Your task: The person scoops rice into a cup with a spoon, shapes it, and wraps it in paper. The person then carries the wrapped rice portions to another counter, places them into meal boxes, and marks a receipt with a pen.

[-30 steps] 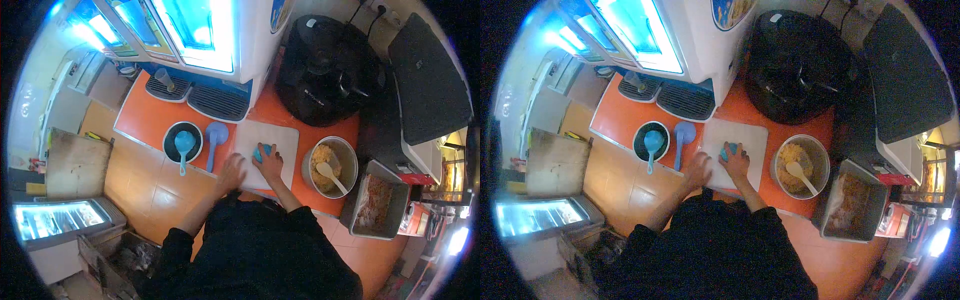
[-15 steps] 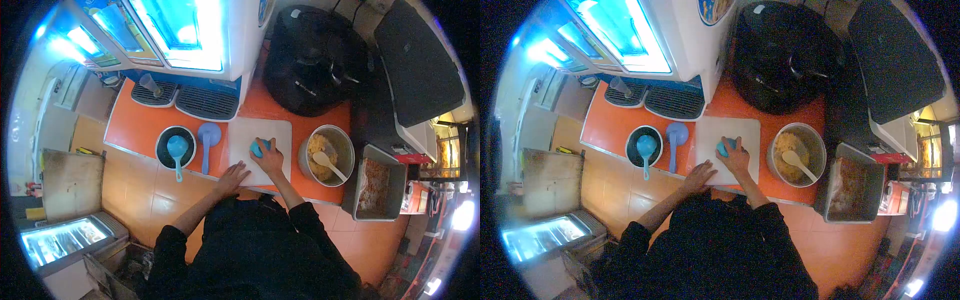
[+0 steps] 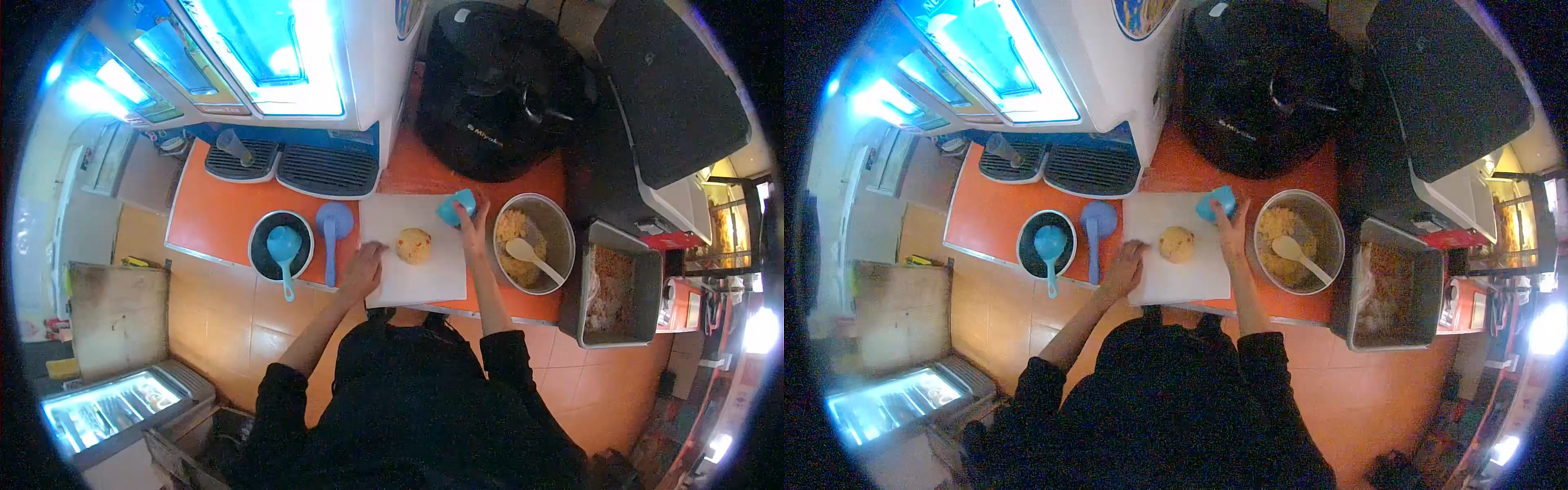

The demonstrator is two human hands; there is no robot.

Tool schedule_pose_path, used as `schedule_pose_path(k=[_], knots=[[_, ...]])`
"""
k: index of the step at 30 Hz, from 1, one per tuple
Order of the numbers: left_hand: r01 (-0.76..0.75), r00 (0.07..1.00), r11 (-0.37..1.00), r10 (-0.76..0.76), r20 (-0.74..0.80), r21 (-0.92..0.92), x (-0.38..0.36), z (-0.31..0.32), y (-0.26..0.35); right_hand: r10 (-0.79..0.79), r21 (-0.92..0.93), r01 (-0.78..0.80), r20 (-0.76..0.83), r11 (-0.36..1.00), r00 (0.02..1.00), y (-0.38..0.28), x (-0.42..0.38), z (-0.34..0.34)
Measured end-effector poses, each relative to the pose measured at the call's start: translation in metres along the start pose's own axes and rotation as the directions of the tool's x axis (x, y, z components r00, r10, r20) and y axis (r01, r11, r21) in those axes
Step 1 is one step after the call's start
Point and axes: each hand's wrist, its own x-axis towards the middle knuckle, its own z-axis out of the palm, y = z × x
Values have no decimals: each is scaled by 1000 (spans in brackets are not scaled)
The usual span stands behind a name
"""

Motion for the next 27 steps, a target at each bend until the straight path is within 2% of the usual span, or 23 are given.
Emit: schedule_pose_path(k=[1,3,4,5,6,7,9,10,12,13,15,16,18,19,20,21,22,24,27], knots=[[-4,1000,1000,4,-1,0,9,-5,1,-3,1,3,-3,1000,1000,3,4,1],[-126,987,964,146,-68,236,22,-9,1,-182,-317,209,113,925,977,2,7,2],[-131,986,963,150,-67,237,27,-7,-1,-184,-316,209,108,925,977,0,6,4],[-105,981,959,143,-129,265,30,-6,-4,-247,-587,254,94,769,964,-2,4,6],[-78,972,954,137,-189,291,30,-5,-5,-307,-803,257,98,538,947,1,2,5],[-82,973,953,141,-185,292,30,-5,-6,-306,-803,253,93,540,948,9,3,3],[44,969,943,39,-242,330,27,-5,-7,-356,-808,264,72,527,932,24,4,2],[40,971,943,41,-236,330,25,-5,-7,-352,-809,258,67,529,933,31,3,-1],[80,980,946,-16,-200,315,19,-8,-5,-507,-886,270,46,376,860,43,1,-3],[79,980,946,-16,-197,314,15,-9,-3,-505,-887,266,44,377,862,35,-7,-3],[12,986,937,47,-157,350,5,-10,2,-396,-864,321,158,389,905,17,-35,-9],[12,987,936,46,-156,351,-1,-7,4,-395,-864,320,157,390,905,9,-51,-13],[-29,987,975,63,-150,220,-18,2,8,-352,-813,383,237,439,906,-2,-83,-23],[-27,987,975,61,-149,222,-27,9,9,-351,-811,383,237,442,906,1,-88,-33],[-74,993,976,92,-78,203,-34,17,11,-132,-764,487,480,423,867,0,-91,-47],[-121,992,976,124,-3,179,-40,20,16,101,-695,575,671,432,735,4,-93,-57],[-123,992,976,124,3,178,-44,23,20,103,-697,571,668,435,737,11,-93,-59],[-227,974,972,226,-27,-67,-46,25,31,-8,-568,653,751,501,660,24,-87,-61],[-263,965,961,263,-13,-82,-36,23,42,32,-552,661,779,509,626,37,-77,-59]])
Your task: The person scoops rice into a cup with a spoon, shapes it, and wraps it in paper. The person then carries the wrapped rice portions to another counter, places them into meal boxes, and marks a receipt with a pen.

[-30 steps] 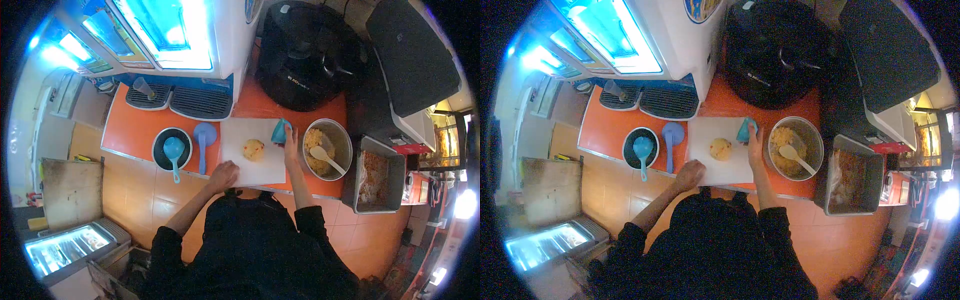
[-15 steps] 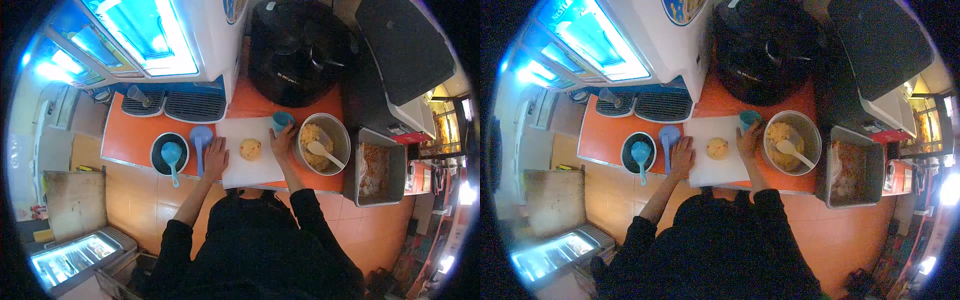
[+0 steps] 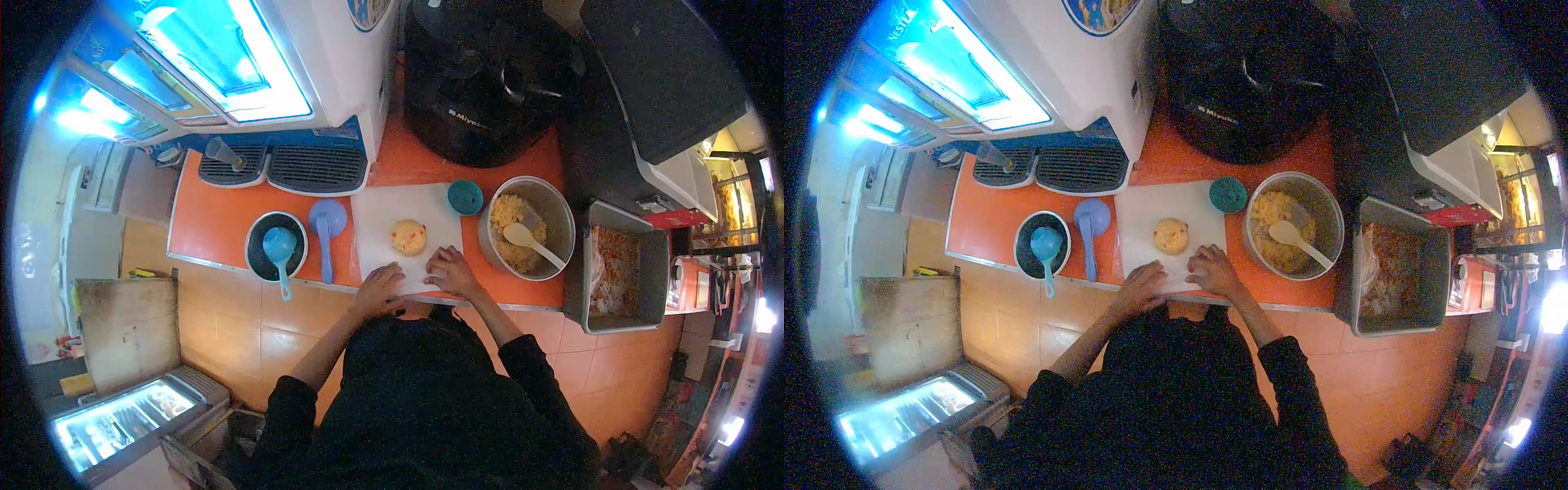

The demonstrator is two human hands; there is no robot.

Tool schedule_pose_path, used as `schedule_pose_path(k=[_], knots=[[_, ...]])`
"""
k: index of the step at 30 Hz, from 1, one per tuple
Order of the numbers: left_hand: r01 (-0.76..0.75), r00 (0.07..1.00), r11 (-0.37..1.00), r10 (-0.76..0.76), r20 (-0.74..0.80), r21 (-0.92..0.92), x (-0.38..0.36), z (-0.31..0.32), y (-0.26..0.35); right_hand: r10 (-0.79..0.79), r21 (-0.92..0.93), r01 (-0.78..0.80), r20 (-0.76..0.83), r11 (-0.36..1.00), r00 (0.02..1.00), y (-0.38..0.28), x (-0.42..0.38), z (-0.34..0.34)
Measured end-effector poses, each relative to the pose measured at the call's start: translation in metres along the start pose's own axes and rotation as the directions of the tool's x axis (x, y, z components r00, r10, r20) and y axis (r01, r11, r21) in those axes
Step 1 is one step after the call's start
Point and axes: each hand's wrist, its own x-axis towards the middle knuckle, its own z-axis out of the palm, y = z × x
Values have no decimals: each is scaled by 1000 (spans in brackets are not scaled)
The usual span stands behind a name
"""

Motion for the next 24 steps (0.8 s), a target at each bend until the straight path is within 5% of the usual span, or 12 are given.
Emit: schedule_pose_path(k=[4,7,11,13,17,19,21,24], knots=[[50,999,999,-50,16,5,8,1,7,-55,43,54,19,998,998,8,7,4],[114,991,993,-114,-67,-4,-3,8,-9,-71,114,85,-120,990,990,-3,6,-8],[144,980,989,-147,-132,-33,-11,-4,-22,-131,-85,114,-229,990,965,-27,-8,-34],[205,955,948,-248,-165,-242,-5,-17,-18,-140,-145,106,-252,984,958,-19,-12,-37],[64,967,982,-105,-234,-177,-1,-26,-21,-8,218,40,-146,975,989,-3,-18,-38],[261,953,899,-299,-55,-352,-4,-29,-19,31,313,-11,-59,950,998,2,-22,-34],[268,952,890,-304,-41,-369,-5,-32,-18,10,564,14,-40,826,999,6,-26,-30],[240,961,903,-273,-45,-356,-8,-30,-18,74,512,-71,16,856,997,13,-30,-26]])
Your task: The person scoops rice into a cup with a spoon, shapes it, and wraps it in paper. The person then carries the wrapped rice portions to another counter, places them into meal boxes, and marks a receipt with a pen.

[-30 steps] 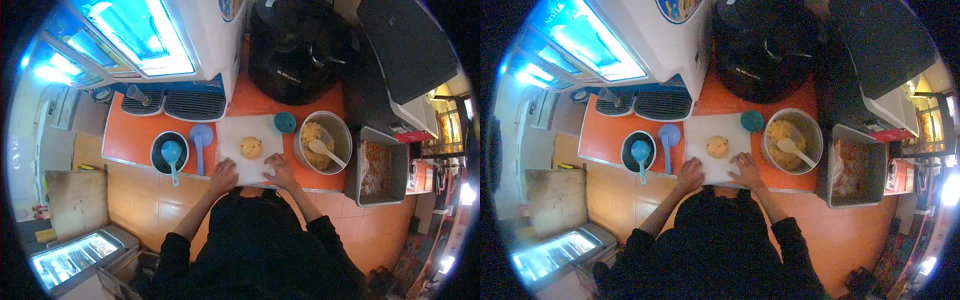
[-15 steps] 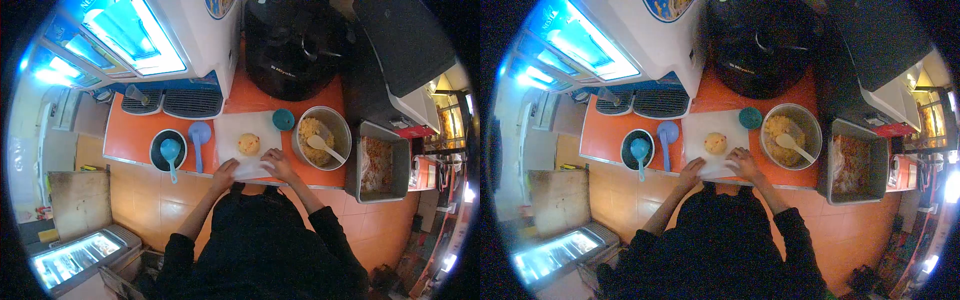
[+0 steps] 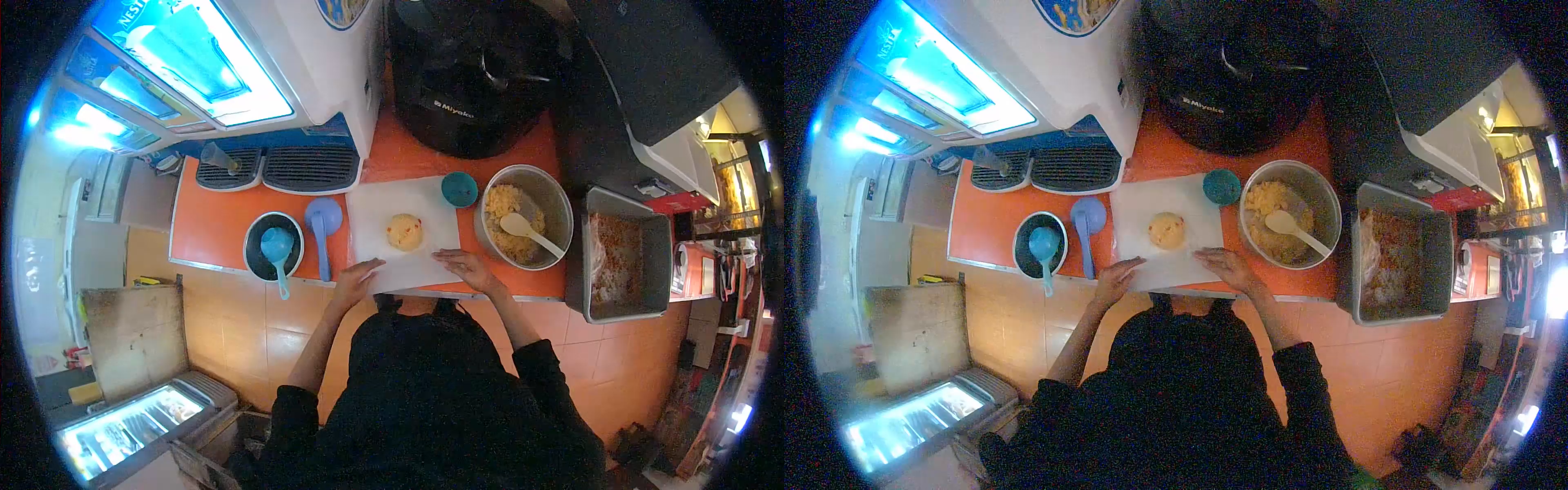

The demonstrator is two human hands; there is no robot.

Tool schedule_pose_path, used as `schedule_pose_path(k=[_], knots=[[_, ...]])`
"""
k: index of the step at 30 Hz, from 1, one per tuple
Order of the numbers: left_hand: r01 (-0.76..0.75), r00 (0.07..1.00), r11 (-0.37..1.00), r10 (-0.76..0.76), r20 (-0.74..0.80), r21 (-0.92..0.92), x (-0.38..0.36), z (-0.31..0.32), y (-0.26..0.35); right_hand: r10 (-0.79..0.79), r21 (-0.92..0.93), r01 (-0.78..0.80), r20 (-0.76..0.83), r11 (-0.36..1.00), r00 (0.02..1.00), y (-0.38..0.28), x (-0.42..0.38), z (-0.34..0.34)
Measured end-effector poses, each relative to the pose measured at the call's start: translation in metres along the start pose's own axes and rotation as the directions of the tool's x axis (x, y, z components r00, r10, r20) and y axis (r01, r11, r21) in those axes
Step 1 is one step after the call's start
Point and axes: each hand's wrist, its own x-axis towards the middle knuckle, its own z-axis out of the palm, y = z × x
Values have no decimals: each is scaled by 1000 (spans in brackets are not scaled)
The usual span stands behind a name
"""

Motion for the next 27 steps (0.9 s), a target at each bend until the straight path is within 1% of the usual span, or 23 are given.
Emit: schedule_pose_path(k=[1,2,3,4,6,7,8,10,13,14,15,16,17,18,19,20,21,22,23,24,25,26,27], knots=[[-48,999,998,48,-3,32,0,1,-3,0,0,0,-3,1000,1000,3,-2,1],[-52,999,998,52,-2,33,-1,1,-6,-18,-75,16,-20,997,1000,5,-3,1],[-80,997,997,80,7,-2,-2,0,-7,-36,-151,30,-36,988,999,5,-4,0],[-107,994,994,107,16,-38,-4,0,-8,-34,-153,28,-40,988,999,4,-6,-2],[-69,996,994,73,44,-83,-7,-4,-10,-24,-345,32,29,938,999,1,-11,-5],[-28,997,992,37,70,-123,-9,-6,-10,-22,-347,30,28,938,999,-1,-13,-7],[-29,997,992,38,70,-125,-11,-8,-10,-24,-388,47,65,920,998,-3,-15,-7],[53,989,992,-37,144,-112,-18,-12,-13,-23,-428,65,102,901,995,-12,-18,-8],[35,991,997,-26,131,-68,-26,-18,-20,52,-387,-6,110,922,993,-18,-19,-9],[36,991,997,-26,134,-70,-26,-17,-23,85,-347,-76,10,935,996,-18,-17,-8],[151,988,968,-140,68,-203,-24,-13,-32,119,-300,-141,-88,943,989,-17,-15,-6],[250,966,908,-259,16,-337,-20,-14,-32,120,-299,-141,-89,944,989,-6,-8,-3],[251,965,908,-260,18,-335,-16,-11,-30,32,-107,-55,-210,993,977,6,2,2],[173,954,888,-258,-150,-426,-5,-8,-13,-30,75,59,-343,995,939,16,10,6],[78,912,863,-263,-313,-499,6,-3,-5,-31,74,60,-347,995,937,15,19,9],[75,914,864,-260,-313,-498,16,3,-5,1,106,48,-419,993,908,14,27,14],[117,864,811,-368,-345,-573,23,11,-14,36,141,38,-487,989,873,12,33,18],[148,803,751,-471,-365,-644,29,15,-18,34,142,41,-490,989,871,10,37,20],[147,805,753,-468,-364,-641,33,17,-22,124,169,-46,-491,984,862,7,40,21],[202,773,794,-489,-405,-574,36,18,-24,215,198,-132,-489,971,845,7,42,23],[259,738,824,-505,-447,-504,38,20,-26,216,201,-132,-492,971,843,7,46,26],[260,741,825,-504,-445,-501,39,23,-27,102,-34,-152,-598,988,795,7,49,29],[212,725,889,-422,-544,-407,42,26,-27,-34,-262,-192,-669,946,743,13,51,32]])
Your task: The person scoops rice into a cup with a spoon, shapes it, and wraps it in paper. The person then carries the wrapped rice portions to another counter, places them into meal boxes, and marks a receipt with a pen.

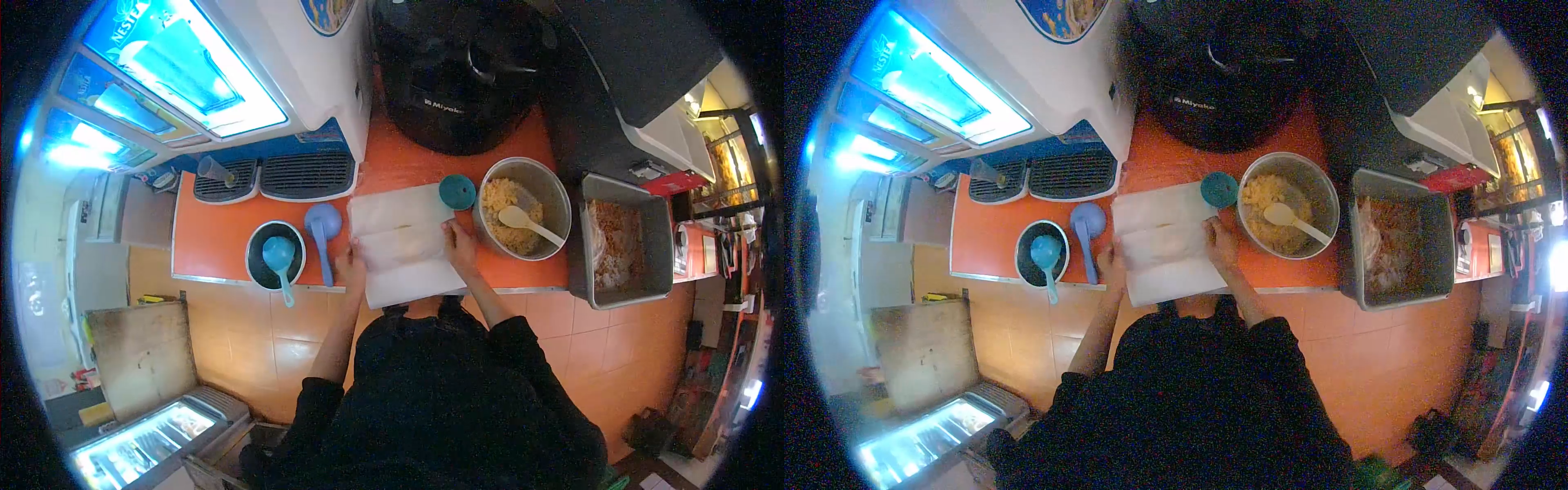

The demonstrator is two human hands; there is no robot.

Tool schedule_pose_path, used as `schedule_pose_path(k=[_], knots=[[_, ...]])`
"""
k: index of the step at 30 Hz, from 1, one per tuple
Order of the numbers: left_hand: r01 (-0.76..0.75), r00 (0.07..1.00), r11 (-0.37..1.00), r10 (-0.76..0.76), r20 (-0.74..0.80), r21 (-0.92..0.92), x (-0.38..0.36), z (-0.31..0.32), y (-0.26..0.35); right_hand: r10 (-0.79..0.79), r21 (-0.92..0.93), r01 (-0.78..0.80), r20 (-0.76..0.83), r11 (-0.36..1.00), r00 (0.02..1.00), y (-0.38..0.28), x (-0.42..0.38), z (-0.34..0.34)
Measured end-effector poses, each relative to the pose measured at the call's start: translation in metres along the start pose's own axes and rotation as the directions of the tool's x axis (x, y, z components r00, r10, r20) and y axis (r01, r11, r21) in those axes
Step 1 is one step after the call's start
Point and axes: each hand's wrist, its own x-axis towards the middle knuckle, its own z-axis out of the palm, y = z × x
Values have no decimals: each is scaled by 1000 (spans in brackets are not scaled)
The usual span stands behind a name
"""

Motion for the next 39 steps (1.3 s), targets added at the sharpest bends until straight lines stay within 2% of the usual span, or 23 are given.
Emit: schedule_pose_path(k=[1,3,7,9,10,12,13,14,15,16,18,20,22,23,24,25,26,27,29,32,34,38,39], knots=[[-111,992,992,114,-62,54,1,2,0,4,1,-4,-5,1000,1000,5,-2,4],[-115,993,987,117,-14,109,-2,-2,2,-100,-106,105,50,989,994,14,-5,9],[-104,994,970,96,47,220,1,-4,3,-63,-185,65,17,981,998,10,-6,8],[-84,995,975,71,74,203,1,-6,2,240,-369,-183,115,911,964,-6,-7,-1],[-60,995,981,44,94,183,1,-6,6,243,-367,-188,108,911,964,-14,-9,-7],[34,992,984,-54,116,174,-2,-8,13,-256,-632,168,-49,757,965,-27,-21,-14],[131,979,977,-154,132,166,-2,-9,16,-254,-632,164,-54,757,966,-26,-28,-11],[128,979,977,-152,136,168,0,-8,11,-218,-450,298,223,842,950,-26,-33,-7],[92,984,982,-115,139,164,4,-8,-5,-220,-225,363,482,904,848,-26,-38,-4],[55,986,985,-79,144,161,6,-10,-10,-214,-225,354,477,908,852,-33,-42,-3],[-70,991,987,52,125,148,6,-16,-12,-472,-182,625,507,759,721,-47,-42,1],[-196,978,971,183,97,140,-2,-26,6,-408,-237,604,549,761,730,-48,-39,5],[-140,983,880,179,-45,454,-20,-38,40,-421,-226,587,506,777,752,-59,-35,-2],[-145,983,877,182,-36,458,-25,-45,34,-418,-227,581,500,782,758,-59,-35,-1],[93,982,956,-135,135,280,-28,-52,31,-429,-226,585,488,779,760,-58,-36,-1],[368,851,919,-395,347,145,-29,-56,27,-442,-224,591,475,775,761,-56,-36,-1],[364,850,919,-394,349,150,-25,-57,23,-441,-225,587,470,778,765,-55,-35,-1],[634,666,763,-621,414,125,-20,-54,30,-425,-210,579,496,788,758,-55,-35,-1],[836,419,535,-769,483,127,-10,-53,37,-409,-203,569,513,797,755,-54,-32,-3],[761,530,647,-667,524,55,14,-65,21,-444,-187,602,515,777,733,-50,-32,-1],[234,642,898,-430,635,372,38,-64,8,-439,-193,602,521,775,732,-48,-33,0],[282,728,847,-495,474,451,69,-4,29,-459,-190,602,486,775,744,-48,-35,1],[211,781,921,-359,510,327,74,11,30,-469,-185,609,481,772,741,-47,-35,2]])
